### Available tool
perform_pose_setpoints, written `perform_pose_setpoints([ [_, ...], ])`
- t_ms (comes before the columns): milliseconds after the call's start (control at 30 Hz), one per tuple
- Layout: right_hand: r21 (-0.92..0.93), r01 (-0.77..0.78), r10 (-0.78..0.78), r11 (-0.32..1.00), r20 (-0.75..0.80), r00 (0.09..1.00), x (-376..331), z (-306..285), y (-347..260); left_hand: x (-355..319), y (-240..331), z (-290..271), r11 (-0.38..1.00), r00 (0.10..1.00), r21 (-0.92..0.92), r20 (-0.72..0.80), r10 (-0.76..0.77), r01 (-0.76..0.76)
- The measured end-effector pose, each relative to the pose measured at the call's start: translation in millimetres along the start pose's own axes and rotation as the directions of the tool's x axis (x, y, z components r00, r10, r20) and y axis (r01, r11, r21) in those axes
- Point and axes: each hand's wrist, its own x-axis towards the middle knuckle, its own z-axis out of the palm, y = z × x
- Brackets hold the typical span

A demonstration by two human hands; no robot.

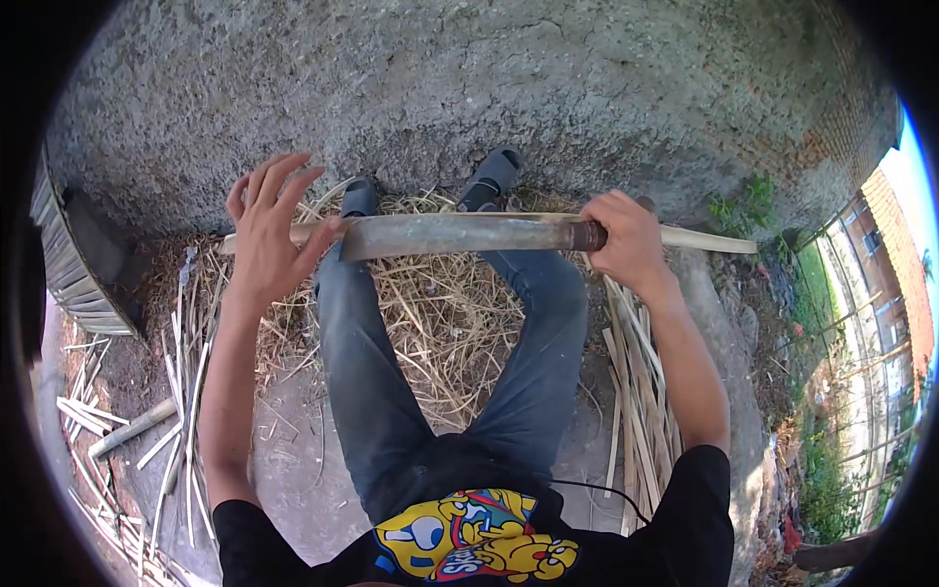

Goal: The person uses a large knife to shave and smooth the surface of a bamboo strip, holding the strip between their legs and hands while pulling the knife toward them.

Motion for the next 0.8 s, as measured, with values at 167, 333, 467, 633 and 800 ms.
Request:
perform_pose_setpoints([
  [167,0.141,0.0,-0.025,0.99,0.176,0.984,14,67,-36,-87,-7,-27,0.866,0.391,-0.135,0.917,-0.074,0.482],
  [333,0.256,0.087,-0.082,0.963,-0.028,0.996,-2,119,-57,-191,36,-27,0.457,0.406,-0.253,0.871,-0.277,0.853],
  [467,0.298,-0.116,0.145,0.948,-0.077,0.987,-43,150,-83,-236,69,-25,0.391,0.328,-0.14,0.82,-0.469,0.91],
  [633,0.461,-0.436,0.334,0.773,0.289,0.897,-104,153,-122,-248,109,-16,0.227,0.3,-0.203,0.747,-0.593,0.953],
  [800,0.491,-0.513,0.352,0.704,0.387,0.852,-137,135,-143,-233,119,-29,0.109,0.345,-0.353,0.726,-0.595,0.929],
])
